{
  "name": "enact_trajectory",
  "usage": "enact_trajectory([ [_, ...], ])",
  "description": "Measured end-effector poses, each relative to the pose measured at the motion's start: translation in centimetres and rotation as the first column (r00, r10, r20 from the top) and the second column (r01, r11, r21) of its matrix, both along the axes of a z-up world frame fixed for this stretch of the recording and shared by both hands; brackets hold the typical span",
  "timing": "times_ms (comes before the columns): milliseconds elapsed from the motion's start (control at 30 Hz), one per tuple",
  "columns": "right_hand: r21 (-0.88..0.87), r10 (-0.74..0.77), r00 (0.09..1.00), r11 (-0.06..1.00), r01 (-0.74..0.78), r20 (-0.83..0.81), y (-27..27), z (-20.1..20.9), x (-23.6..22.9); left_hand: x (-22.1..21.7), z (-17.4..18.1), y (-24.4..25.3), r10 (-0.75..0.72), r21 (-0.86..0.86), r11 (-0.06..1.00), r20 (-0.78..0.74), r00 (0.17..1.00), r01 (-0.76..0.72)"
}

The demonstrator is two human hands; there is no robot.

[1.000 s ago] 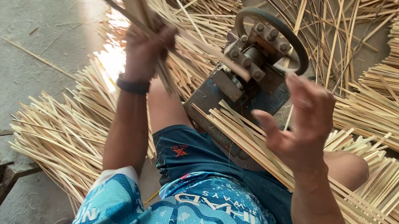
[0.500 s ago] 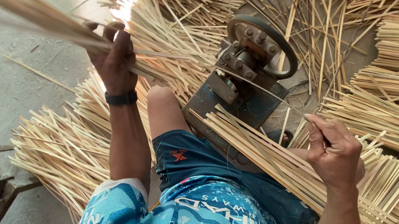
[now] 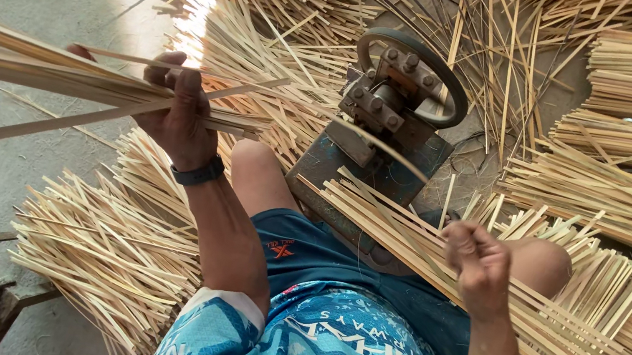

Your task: The person sits on the floor and repeatedly feeds long bamboo strips through a manual splitting machine. They hold bundles of strips, guide them through the blade, and collect the split pieces into a pile beside them.

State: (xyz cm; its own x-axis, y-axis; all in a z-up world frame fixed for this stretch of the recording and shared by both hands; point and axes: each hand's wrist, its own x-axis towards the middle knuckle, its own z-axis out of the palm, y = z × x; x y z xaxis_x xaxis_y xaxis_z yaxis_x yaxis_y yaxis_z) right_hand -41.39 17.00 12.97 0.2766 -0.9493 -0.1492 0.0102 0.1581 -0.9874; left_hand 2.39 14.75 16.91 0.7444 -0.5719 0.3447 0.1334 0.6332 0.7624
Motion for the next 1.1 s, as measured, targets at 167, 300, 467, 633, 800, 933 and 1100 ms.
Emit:
enact_trajectory([
  [167,0.246,0.172,0.763,0.883,-0.400,0.623,3.6,-0.9,1.5,1.1,-0.2,-0.3,-0.075,-0.089,0.993,0.015,0.997,0.076],
  [300,0.272,-0.006,0.588,0.890,-0.366,0.809,5.4,-1.1,3.1,-0.7,-1.8,-2.5,-0.141,-0.242,0.962,-0.051,0.989,0.125],
  [467,0.255,-0.074,0.630,0.945,-0.203,0.773,5.2,-0.2,2.9,-3.6,-3.3,-2.7,-0.115,-0.211,0.974,-0.129,0.985,0.086],
  [633,0.255,-0.091,0.653,0.953,-0.161,0.752,4.9,-0.2,2.7,-5.2,-3.0,-3.0,-0.096,-0.208,0.976,-0.162,0.982,0.061],
  [800,0.053,-0.018,0.869,0.999,-0.009,0.495,3.9,-0.4,2.1,-3.8,-2.2,-2.8,-0.059,-0.136,0.990,-0.159,0.986,0.038],
  [933,-0.331,-0.184,0.898,0.942,0.046,-0.400,0.8,0.9,-0.6,0.2,-2.1,-0.1,0.033,0.019,0.999,-0.258,0.966,-0.029],
  [1100,-0.640,-0.316,0.706,0.727,-0.250,-0.634,-6.3,4.2,-0.6,2.6,-3.9,5.3,0.053,0.257,0.966,-0.177,0.983,-0.006],
])
